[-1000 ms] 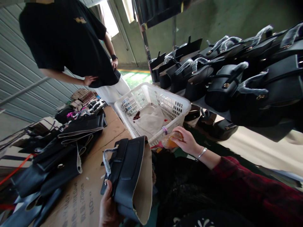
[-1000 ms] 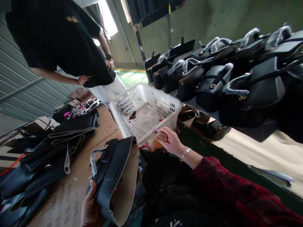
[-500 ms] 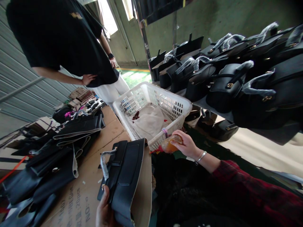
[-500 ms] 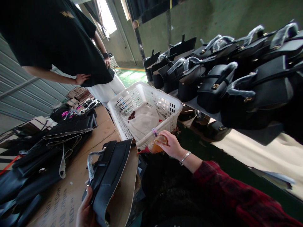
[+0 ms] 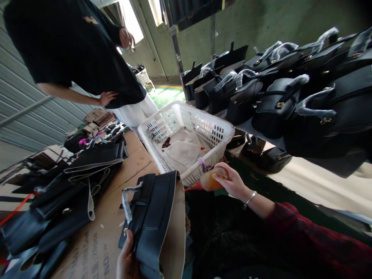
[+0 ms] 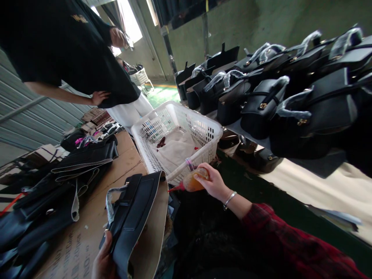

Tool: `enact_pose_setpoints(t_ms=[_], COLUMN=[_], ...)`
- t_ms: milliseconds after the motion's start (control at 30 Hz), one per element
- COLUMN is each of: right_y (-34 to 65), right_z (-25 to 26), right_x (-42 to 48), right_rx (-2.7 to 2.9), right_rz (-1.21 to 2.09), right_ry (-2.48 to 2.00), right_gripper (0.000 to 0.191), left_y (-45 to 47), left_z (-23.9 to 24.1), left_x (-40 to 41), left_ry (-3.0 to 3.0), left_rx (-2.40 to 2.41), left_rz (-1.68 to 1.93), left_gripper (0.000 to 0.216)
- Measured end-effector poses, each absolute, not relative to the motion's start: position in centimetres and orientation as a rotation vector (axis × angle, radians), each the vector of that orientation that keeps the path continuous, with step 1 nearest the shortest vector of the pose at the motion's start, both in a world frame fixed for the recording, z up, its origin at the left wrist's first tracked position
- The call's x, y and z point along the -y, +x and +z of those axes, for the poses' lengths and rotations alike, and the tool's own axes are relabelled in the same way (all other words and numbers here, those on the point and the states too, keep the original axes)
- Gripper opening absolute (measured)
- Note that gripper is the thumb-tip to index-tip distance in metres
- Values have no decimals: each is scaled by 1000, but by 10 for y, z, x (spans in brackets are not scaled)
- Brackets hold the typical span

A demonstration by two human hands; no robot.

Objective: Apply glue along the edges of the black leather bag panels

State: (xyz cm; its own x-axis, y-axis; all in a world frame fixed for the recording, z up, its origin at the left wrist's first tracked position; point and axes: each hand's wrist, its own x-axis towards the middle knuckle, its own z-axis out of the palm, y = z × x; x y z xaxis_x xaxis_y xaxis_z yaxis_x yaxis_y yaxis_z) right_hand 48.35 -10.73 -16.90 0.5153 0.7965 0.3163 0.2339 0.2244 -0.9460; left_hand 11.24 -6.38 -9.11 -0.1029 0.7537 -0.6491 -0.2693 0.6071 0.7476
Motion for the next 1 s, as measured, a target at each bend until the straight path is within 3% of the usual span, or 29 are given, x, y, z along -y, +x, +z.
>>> enact_pose_setpoints(t_ms=[267, 500, 733, 1000], right_y=[481, 472, 460, 449], right_z=[-183, -189, -186, -184], right_x=[90, 107, 126, 144], right_rx=[925, 883, 821, 791], right_rz=[560, 713, 856, 952], right_ry=[-1334, -1317, -1333, -1282], right_gripper=[23, 26, 29, 29], left_y=[117, 109, 109, 116], left_z=[-91, -95, -95, -88], left_x=[66, 62, 64, 65], left_ry=[477, 436, 440, 400], left_rx=[-1452, -1445, -1342, -1399], left_rz=[940, 922, 925, 890], left_gripper=[66, 61, 33, 41])
